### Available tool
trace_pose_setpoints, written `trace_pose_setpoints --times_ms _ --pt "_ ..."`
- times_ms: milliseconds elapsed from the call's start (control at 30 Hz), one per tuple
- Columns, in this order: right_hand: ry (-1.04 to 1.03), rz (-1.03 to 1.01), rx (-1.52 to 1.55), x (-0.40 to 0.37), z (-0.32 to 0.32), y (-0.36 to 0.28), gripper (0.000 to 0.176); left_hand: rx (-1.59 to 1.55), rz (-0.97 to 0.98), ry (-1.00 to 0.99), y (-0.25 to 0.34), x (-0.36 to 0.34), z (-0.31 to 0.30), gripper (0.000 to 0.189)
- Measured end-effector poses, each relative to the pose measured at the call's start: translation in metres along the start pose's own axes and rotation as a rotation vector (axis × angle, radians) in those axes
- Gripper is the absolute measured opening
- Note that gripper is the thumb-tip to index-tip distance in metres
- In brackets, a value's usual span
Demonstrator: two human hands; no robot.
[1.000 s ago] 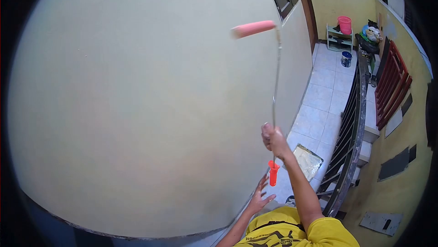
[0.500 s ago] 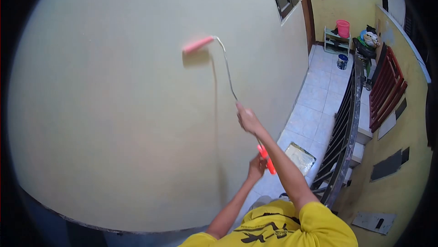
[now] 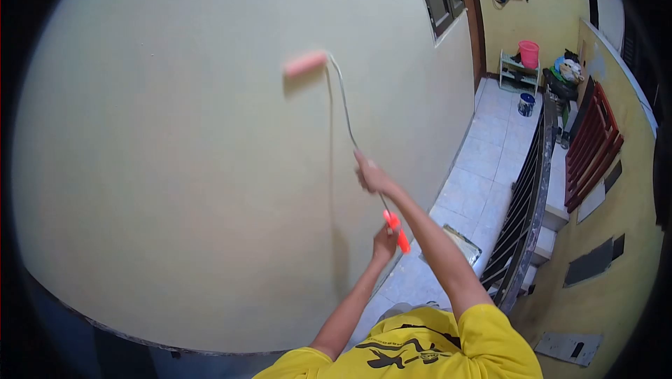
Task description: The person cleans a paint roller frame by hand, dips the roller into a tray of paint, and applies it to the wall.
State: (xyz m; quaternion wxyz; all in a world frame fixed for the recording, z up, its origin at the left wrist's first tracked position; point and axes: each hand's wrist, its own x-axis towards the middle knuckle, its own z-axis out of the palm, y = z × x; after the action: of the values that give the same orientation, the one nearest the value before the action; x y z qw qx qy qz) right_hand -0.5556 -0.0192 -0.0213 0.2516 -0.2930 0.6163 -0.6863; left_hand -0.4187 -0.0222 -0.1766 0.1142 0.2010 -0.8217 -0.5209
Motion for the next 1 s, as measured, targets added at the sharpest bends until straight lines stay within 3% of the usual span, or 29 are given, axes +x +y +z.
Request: trace_pose_setpoints --times_ms 67,100,133,167,200,233,267,300,433,533,567,633,700,767,833,900,1000 --pt "-0.066 0.043 -0.038 -0.022 0.005 0.086 0.072 0.171 0.099 0.058 -0.092 -0.022 0.036 0.035" --pt "-0.084 0.056 -0.02 -0.037 0.01 0.125 0.072 0.03 -0.098 -0.089 -0.106 -0.045 0.041 0.038" --pt "-0.089 0.046 -0.013 -0.054 0.014 0.145 0.071 -0.059 -0.066 -0.127 -0.118 -0.065 0.046 0.042" --pt "-0.097 0.087 0.093 -0.069 0.021 0.157 0.068 0.058 0.149 -0.104 -0.154 -0.076 0.056 0.044" --pt "-0.096 0.108 0.168 -0.079 0.027 0.162 0.064 0.064 -0.015 -0.217 -0.161 -0.083 0.057 0.042" --pt "-0.144 0.14 0.332 -0.088 0.034 0.15 0.06 -0.162 0.065 -0.214 -0.155 -0.099 0.055 0.038" --pt "-0.187 0.177 0.378 -0.101 0.045 0.115 0.056 -0.001 0.229 -0.153 -0.122 -0.11 0.036 0.036" --pt "-0.25 0.09 0.304 -0.107 0.057 0.083 0.054 -0.328 0.111 -0.131 -0.099 -0.121 0.028 0.037" --pt "-0.375 -0.325 0.093 -0.112 0.102 -0.048 0.05 -0.601 0.212 0.042 -0.027 -0.126 -0.03 0.037" --pt "-0.389 -0.334 0.139 -0.089 0.133 -0.109 0.047 -0.824 0.201 0.155 0.037 -0.122 -0.072 0.036" --pt "-0.401 -0.327 0.157 -0.077 0.14 -0.126 0.047 -0.784 0.307 0.221 0.053 -0.117 -0.082 0.035" --pt "-0.391 -0.374 0.178 -0.059 0.153 -0.165 0.047 -0.753 0.317 0.383 0.084 -0.098 -0.108 0.044" --pt "-0.406 -0.424 0.192 -0.041 0.161 -0.208 0.046 -0.711 0.291 0.435 0.128 -0.082 -0.14 0.051" --pt "-0.448 -0.406 0.265 -0.028 0.165 -0.253 0.047 -0.66 0.373 0.418 0.16 -0.069 -0.167 0.045" --pt "-0.423 -0.413 0.265 -0.018 0.167 -0.27 0.047 -0.635 0.421 0.425 0.182 -0.06 -0.182 0.04" --pt "-0.37 -0.454 0.198 -0.016 0.169 -0.268 0.049 -0.646 0.44 0.41 0.165 -0.055 -0.181 0.033" --pt "-0.268 -0.484 0.03 -0.02 0.167 -0.199 0.052 -0.711 0.408 0.385 0.108 -0.058 -0.155 0.028"
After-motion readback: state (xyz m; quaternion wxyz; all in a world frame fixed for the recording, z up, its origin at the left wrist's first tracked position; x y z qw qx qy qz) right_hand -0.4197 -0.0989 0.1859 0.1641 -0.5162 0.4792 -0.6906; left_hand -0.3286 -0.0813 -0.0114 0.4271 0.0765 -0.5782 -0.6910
